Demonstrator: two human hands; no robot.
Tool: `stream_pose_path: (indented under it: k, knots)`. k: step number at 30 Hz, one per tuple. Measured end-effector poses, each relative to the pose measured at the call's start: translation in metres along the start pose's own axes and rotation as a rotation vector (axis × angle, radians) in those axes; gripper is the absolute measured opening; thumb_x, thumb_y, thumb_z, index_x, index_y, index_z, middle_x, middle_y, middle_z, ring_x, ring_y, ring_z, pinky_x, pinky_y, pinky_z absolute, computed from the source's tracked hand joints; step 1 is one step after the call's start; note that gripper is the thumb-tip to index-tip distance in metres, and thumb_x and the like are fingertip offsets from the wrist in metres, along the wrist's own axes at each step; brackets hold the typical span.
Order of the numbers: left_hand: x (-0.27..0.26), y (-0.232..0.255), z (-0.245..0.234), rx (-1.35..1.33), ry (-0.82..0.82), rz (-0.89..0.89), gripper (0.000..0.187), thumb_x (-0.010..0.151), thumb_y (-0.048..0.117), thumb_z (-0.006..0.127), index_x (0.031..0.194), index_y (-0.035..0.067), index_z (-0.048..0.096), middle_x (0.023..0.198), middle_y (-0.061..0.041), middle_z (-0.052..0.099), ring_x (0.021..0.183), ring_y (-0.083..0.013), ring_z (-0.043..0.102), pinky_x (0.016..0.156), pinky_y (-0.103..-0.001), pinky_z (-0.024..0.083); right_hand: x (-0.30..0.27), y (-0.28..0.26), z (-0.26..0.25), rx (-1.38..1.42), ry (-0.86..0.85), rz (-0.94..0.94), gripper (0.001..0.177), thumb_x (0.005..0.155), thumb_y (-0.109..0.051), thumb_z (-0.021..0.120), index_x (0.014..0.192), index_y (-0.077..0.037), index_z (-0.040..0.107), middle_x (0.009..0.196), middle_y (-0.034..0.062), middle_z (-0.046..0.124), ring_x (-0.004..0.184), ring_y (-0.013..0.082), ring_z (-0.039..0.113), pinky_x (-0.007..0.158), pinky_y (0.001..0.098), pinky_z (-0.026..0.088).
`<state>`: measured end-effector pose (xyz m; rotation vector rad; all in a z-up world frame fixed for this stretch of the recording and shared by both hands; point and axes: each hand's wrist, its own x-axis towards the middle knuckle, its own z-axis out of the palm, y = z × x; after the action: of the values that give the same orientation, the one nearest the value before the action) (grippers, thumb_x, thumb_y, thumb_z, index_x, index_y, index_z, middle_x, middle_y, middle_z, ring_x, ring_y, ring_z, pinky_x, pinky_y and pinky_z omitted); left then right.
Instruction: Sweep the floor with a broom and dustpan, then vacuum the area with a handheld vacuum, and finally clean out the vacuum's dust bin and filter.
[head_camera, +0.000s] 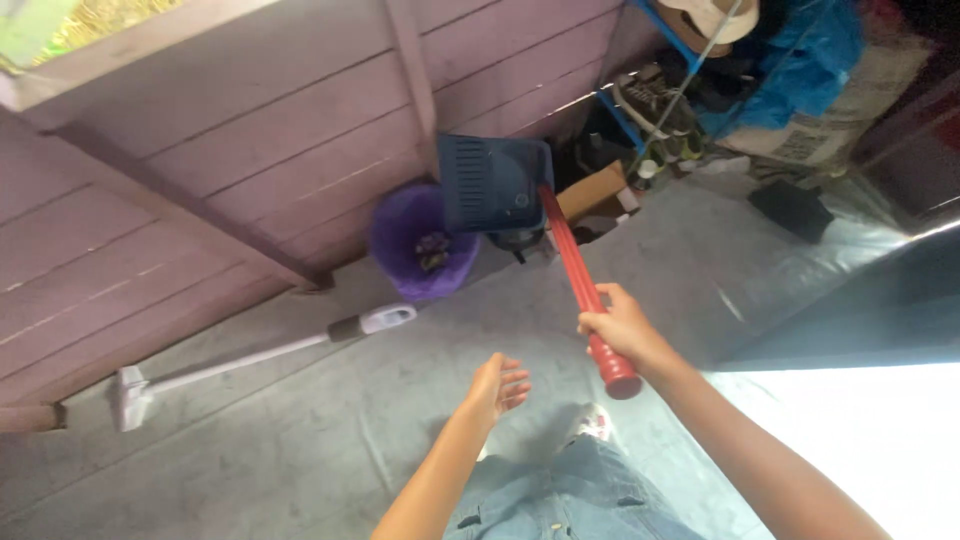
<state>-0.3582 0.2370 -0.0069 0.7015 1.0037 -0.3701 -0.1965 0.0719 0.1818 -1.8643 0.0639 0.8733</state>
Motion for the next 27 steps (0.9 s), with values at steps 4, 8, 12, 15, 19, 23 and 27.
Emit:
stream_pose_path:
  k: [4, 8, 12, 15, 19, 23, 27]
  knots:
    - [-0.009, 0.01, -0.073, -0.044, 0.073, 0.032, 0.05, 0.087, 0.032, 0.053, 0.129, 0.005, 0.056, 0.124, -0.015, 0.071, 0.095, -0.0252, 0.069, 0.076, -0.036, 0.059, -0.018, -0.01, 0.082, -0.287, 0.096, -0.049, 0.066, 0.079, -0.009, 0.068, 0.142, -0.008, 0.049, 0.091, 0.0186, 0.072, 0.067, 0.0302, 0.071, 0.059, 0.042, 0.059]
    - [-0.015, 0.02, -0.119, -0.081, 0.081, 0.0, 0.05, 0.085, 0.03, 0.057, 0.129, 0.006, 0.056, 0.126, -0.017, 0.068, 0.098, -0.027, 0.068, 0.075, -0.037, 0.057, -0.005, 0.046, 0.127, -0.631, 0.189, -0.574, 0.075, 0.077, -0.013, 0.073, 0.146, -0.005, 0.042, 0.104, 0.0259, 0.061, 0.084, 0.0407, 0.068, 0.074, 0.0476, 0.057]
    - [-0.021, 0.028, -0.145, -0.103, 0.072, 0.048, 0.05, 0.085, 0.032, 0.055, 0.127, 0.005, 0.058, 0.125, -0.017, 0.068, 0.099, -0.0279, 0.068, 0.074, -0.037, 0.057, -0.024, 0.056, 0.159, -0.866, 0.191, -0.474, 0.084, 0.077, -0.013, 0.069, 0.154, -0.012, 0.034, 0.121, 0.0203, 0.053, 0.084, 0.0416, 0.067, 0.074, 0.051, 0.056]
    - [-0.024, 0.031, -0.15, -0.101, 0.092, 0.043, 0.049, 0.085, 0.032, 0.056, 0.126, 0.006, 0.059, 0.125, -0.016, 0.069, 0.098, -0.0269, 0.069, 0.074, -0.036, 0.058, -0.041, 0.052, 0.173, -0.959, 0.181, -0.422, 0.087, 0.077, -0.012, 0.068, 0.156, -0.017, 0.032, 0.124, 0.0168, 0.052, 0.079, 0.0393, 0.069, 0.072, 0.0508, 0.056]
    - [-0.019, 0.028, -0.148, -0.073, 0.062, 0.038, 0.049, 0.085, 0.031, 0.055, 0.126, 0.005, 0.059, 0.124, -0.016, 0.07, 0.094, -0.0254, 0.07, 0.072, -0.036, 0.058, -0.054, 0.051, 0.175, -1.038, 0.208, -0.453, 0.085, 0.077, -0.009, 0.068, 0.155, -0.016, 0.034, 0.128, 0.0178, 0.052, 0.074, 0.0387, 0.069, 0.066, 0.0501, 0.057]
    - [0.003, 0.024, -0.143, -0.052, 0.035, 0.067, 0.054, 0.088, 0.038, 0.055, 0.13, 0.005, 0.058, 0.126, -0.017, 0.069, 0.096, -0.0274, 0.071, 0.076, -0.038, 0.06, -0.066, 0.063, 0.175, -1.085, 0.231, -0.523, 0.086, 0.076, -0.007, 0.068, 0.155, -0.017, 0.035, 0.131, 0.0191, 0.051, 0.071, 0.0365, 0.071, 0.061, 0.0471, 0.058]
    - [-0.006, 0.034, -0.099, 0.019, -0.092, 0.179, 0.074, 0.093, 0.056, 0.054, 0.149, 0.007, 0.044, 0.139, -0.015, 0.059, 0.111, -0.0276, 0.071, 0.086, -0.041, 0.06, -0.073, 0.072, 0.178, -1.107, 0.255, -0.559, 0.088, 0.074, -0.009, 0.07, 0.154, -0.018, 0.035, 0.131, 0.0219, 0.05, 0.072, 0.0365, 0.071, 0.059, 0.0464, 0.059]
